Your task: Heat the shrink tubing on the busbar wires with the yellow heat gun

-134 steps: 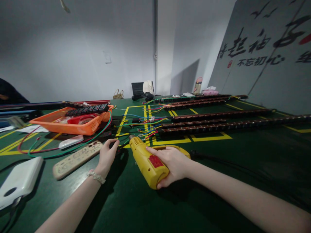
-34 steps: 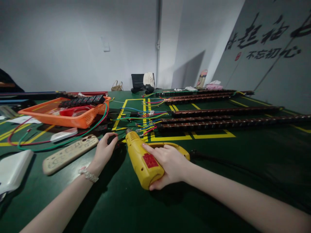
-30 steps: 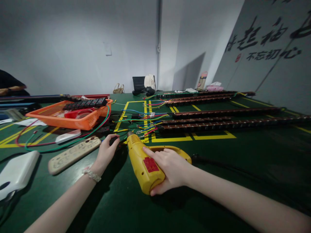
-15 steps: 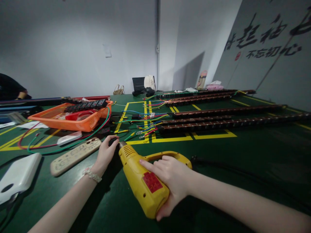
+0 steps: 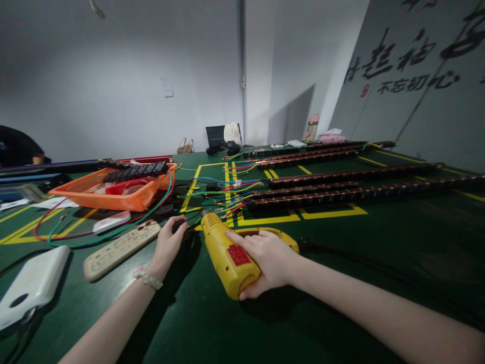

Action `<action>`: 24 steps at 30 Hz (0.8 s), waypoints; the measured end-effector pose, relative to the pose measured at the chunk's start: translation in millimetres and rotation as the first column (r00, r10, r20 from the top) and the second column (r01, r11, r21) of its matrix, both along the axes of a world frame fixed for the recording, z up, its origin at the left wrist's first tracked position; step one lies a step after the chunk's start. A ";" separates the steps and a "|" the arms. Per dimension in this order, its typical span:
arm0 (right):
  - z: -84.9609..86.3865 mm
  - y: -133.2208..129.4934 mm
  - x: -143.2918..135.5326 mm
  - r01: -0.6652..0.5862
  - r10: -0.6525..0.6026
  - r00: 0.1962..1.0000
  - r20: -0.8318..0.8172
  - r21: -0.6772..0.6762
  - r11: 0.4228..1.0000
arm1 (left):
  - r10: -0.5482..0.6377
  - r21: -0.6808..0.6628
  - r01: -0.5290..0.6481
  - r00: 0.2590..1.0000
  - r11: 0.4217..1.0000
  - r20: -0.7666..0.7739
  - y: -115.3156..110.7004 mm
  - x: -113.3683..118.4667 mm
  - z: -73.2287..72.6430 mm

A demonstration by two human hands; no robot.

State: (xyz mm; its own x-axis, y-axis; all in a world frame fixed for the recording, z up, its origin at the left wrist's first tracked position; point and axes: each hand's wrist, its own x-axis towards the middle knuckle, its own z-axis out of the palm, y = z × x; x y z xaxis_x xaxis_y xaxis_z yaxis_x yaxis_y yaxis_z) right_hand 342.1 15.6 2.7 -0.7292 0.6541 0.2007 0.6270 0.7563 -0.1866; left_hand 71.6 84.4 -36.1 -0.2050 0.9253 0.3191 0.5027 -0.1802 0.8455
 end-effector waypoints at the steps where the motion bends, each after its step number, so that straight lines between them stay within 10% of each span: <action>1: -0.2 1.3 0.5 0.005 -0.005 1.000 0.003 0.000 1.000 | 0.001 -0.004 -0.001 1.000 1.000 0.010 -0.1 0.0 0.2; 24: 2.1 -20.3 1.4 -0.236 0.229 0.969 -0.091 -0.068 0.969 | 0.004 0.025 -0.003 0.999 1.000 -0.039 1.3 1.1 -0.6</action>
State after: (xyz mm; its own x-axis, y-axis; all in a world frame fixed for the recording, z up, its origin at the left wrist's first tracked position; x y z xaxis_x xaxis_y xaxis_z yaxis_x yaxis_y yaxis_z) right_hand 343.5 -4.7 4.8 -0.8464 0.4844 0.2212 0.4157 0.8607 -0.2940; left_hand 72.7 85.7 -36.7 -0.1949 0.9164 0.3495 0.5358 -0.1990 0.8205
